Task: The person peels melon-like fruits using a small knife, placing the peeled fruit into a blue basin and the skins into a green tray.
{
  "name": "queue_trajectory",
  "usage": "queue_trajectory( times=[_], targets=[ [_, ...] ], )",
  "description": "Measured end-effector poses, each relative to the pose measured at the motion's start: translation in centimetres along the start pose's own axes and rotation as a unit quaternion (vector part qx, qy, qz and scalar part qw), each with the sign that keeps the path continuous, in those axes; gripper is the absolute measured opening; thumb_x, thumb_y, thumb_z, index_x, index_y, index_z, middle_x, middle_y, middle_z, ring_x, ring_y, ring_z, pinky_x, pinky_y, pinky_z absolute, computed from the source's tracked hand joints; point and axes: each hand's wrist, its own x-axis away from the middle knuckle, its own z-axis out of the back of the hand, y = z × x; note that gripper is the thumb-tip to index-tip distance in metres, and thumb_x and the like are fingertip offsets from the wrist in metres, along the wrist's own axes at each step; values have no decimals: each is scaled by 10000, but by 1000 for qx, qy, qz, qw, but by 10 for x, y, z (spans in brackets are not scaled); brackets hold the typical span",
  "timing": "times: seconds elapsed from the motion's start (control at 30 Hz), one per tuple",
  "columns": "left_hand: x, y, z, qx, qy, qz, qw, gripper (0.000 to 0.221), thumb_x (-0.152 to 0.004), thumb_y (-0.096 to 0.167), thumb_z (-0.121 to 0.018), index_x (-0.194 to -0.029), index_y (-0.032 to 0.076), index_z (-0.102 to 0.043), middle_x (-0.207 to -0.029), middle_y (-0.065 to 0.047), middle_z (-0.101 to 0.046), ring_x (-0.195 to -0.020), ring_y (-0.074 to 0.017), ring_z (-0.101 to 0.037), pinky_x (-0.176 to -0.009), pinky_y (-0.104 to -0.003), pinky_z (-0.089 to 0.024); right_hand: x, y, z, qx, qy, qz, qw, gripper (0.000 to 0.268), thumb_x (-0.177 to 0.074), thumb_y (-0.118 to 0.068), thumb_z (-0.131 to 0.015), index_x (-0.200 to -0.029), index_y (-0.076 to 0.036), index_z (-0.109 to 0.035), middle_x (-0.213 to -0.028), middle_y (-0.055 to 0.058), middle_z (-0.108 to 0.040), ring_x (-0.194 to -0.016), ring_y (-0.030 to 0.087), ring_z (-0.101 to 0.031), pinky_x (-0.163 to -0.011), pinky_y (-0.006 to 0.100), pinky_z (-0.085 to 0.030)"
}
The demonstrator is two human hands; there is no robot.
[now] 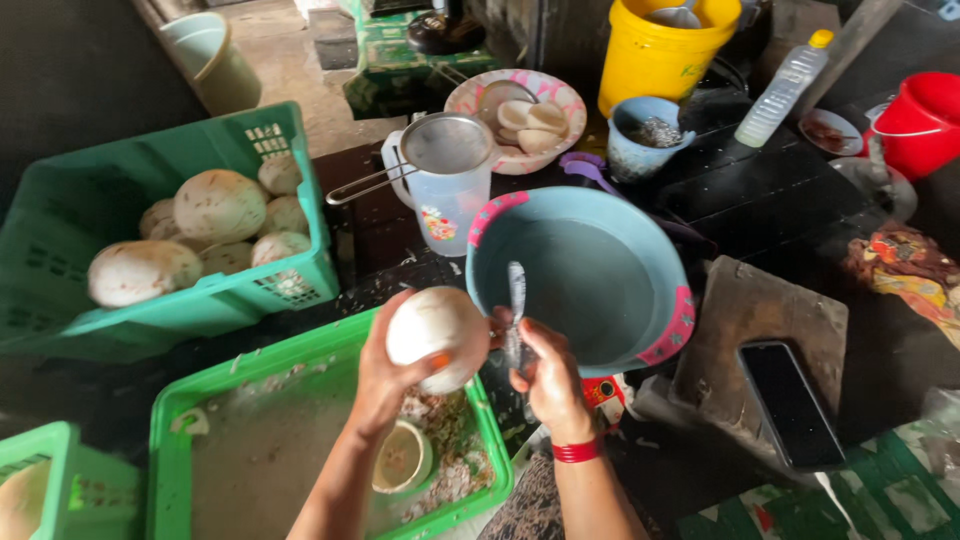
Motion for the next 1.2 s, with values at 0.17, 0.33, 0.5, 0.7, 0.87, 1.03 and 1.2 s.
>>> queue_trajectory(
  times=[0.17,0.33,0.5,0.7,0.87,1.03,1.2],
  targets=[
    [-74,-1,-89,-146,-101,-102,979,998,-406,484,-1004,-1322,343,-635,-1258,25,-671,-1174,-208,-655,-1045,-381,-503,-62,28,64,-10,107,56,993,259,-925,-241,-654,-1000,4,-694,-732,118,-585,-561,216,-559,-307,252,-327],
    [-125,-27,-145,-337,-185,-76,920,972,-398,709,-915,-1283,545,-549,-1306,137,-584,-1151,-204,-661,-1058,-417,-510,-100,45,92,-40,179,35,982,209,-974,-229,-593,-983,-24,-638,-762,113,-574,-665,282,-667,-322,243,-343],
    [-138,-48,-155,-409,-258,-9,875,911,-477,629,-866,-1281,458,-473,-1292,-6,-562,-1112,-361,-664,-871,-550,-521,-109,62,98,-18,131,-16,991,149,-948,-176,-581,-808,-126,-568,-708,25,-462,-566,145,-441,-354,266,-288],
    [-123,-66,-176,-516,-207,-30,831,880,-689,835,-588,-1461,448,-417,-1298,-78,-435,-1084,-381,-572,-909,-527,-490,-97,40,77,6,180,-46,983,429,-913,-226,-575,-1265,-16,-697,-926,69,-564,-703,162,-488,-338,256,-265],
    [-133,-108,-190,-560,-238,-96,788,931,-688,521,-797,-1475,497,-302,-1622,-53,-127,-1414,-393,-201,-967,-517,-507,-97,49,76,-13,239,-2,971,451,-896,-227,-565,-1275,-9,-675,-1001,166,-725,-549,182,-567,-288,262,-258],
    [-144,-54,-201,-505,-234,10,831,736,-670,539,-741,-1358,556,-480,-1556,73,-281,-1396,-260,-292,-1051,-542,-417,-86,39,70,73,279,46,956,542,-905,-390,-528,-1319,-65,-659,-1050,154,-813,-577,134,-709,-312,195,-291],
    [-164,-19,-215,-510,-293,127,799,454,-778,610,-607,-1220,531,-676,-1378,-15,-606,-1268,-300,-596,-1037,-422,-464,-94,52,70,-42,278,140,949,489,-923,-312,-555,-1268,11,-677,-925,267,-789,-493,197,-660,-270,241,-314]
  ],
)
